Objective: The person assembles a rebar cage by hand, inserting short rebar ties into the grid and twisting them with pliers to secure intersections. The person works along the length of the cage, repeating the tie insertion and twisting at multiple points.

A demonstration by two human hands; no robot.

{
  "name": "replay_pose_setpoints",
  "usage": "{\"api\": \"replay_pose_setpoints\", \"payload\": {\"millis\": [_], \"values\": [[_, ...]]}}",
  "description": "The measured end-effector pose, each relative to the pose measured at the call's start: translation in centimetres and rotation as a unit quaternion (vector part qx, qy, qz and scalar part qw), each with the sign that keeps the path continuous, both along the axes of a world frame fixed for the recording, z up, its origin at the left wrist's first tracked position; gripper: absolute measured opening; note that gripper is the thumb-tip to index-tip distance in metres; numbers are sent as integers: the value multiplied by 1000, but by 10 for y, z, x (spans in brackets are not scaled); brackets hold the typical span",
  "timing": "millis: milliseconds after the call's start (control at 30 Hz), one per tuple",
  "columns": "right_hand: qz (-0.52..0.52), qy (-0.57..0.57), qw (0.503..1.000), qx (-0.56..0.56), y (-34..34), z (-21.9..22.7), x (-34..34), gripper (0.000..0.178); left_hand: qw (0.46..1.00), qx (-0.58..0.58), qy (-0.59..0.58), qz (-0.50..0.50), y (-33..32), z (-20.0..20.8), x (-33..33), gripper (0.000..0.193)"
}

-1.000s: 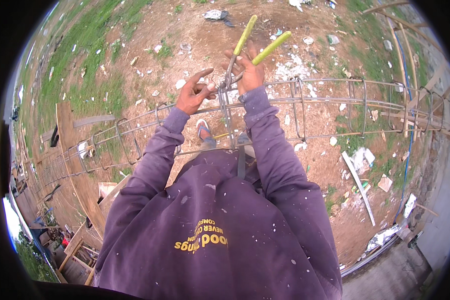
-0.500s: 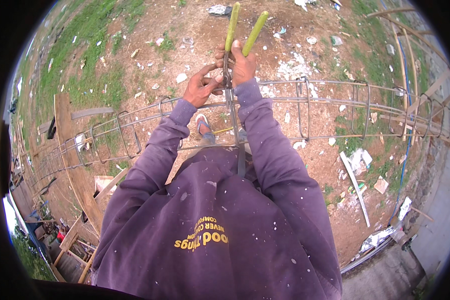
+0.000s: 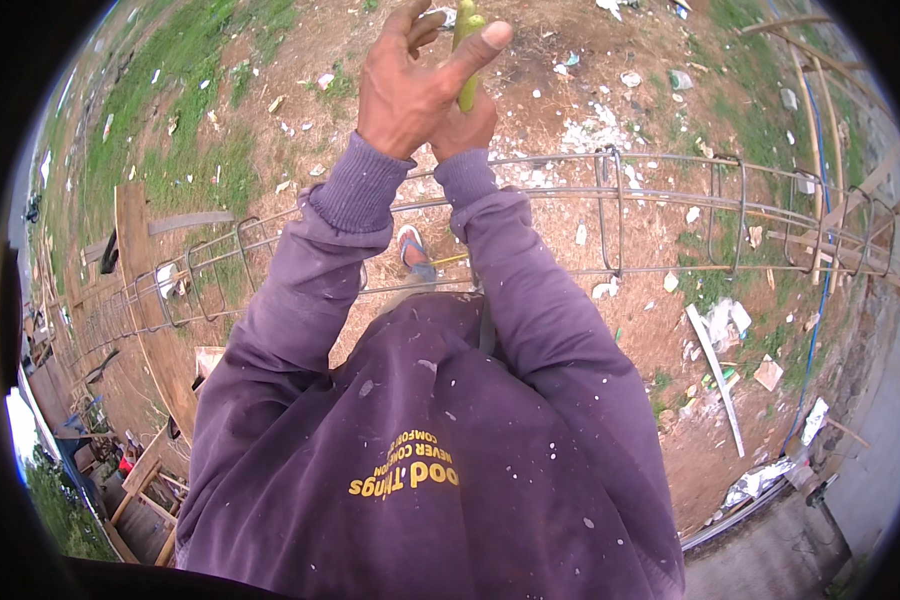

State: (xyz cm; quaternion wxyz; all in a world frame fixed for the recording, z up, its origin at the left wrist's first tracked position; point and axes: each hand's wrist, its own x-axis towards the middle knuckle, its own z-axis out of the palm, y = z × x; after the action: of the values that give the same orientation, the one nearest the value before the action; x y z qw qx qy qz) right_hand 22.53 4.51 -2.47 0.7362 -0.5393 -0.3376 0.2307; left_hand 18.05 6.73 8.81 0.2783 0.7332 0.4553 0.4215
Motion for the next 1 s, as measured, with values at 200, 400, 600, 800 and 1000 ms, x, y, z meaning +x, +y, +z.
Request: {"api": "replay_pose_setpoints", "payload": {"millis": [200, 400, 600, 800, 1000], "values": [[110, -145, 979, -96, -30, 21, 19, 47, 964, -229, -134, -8, 4, 38, 47, 45], [366, -113, 909, -162, -29, 34, 70, 65, 929, -238, -59, -277, 10, 17, 6, 38], [368, -230, 894, -115, -51, -12, 75, 61, 944, -147, -96, -278, -33, 9, -3, 35], [330, -263, 904, -75, -60, -33, 59, 58, 904, -235, -62, -352, -31, 6, -6, 40], [191, -101, 964, -157, -6, 24, 6, 55, 970, -27, -194, 144, -7, -4, 14, 53]]}}
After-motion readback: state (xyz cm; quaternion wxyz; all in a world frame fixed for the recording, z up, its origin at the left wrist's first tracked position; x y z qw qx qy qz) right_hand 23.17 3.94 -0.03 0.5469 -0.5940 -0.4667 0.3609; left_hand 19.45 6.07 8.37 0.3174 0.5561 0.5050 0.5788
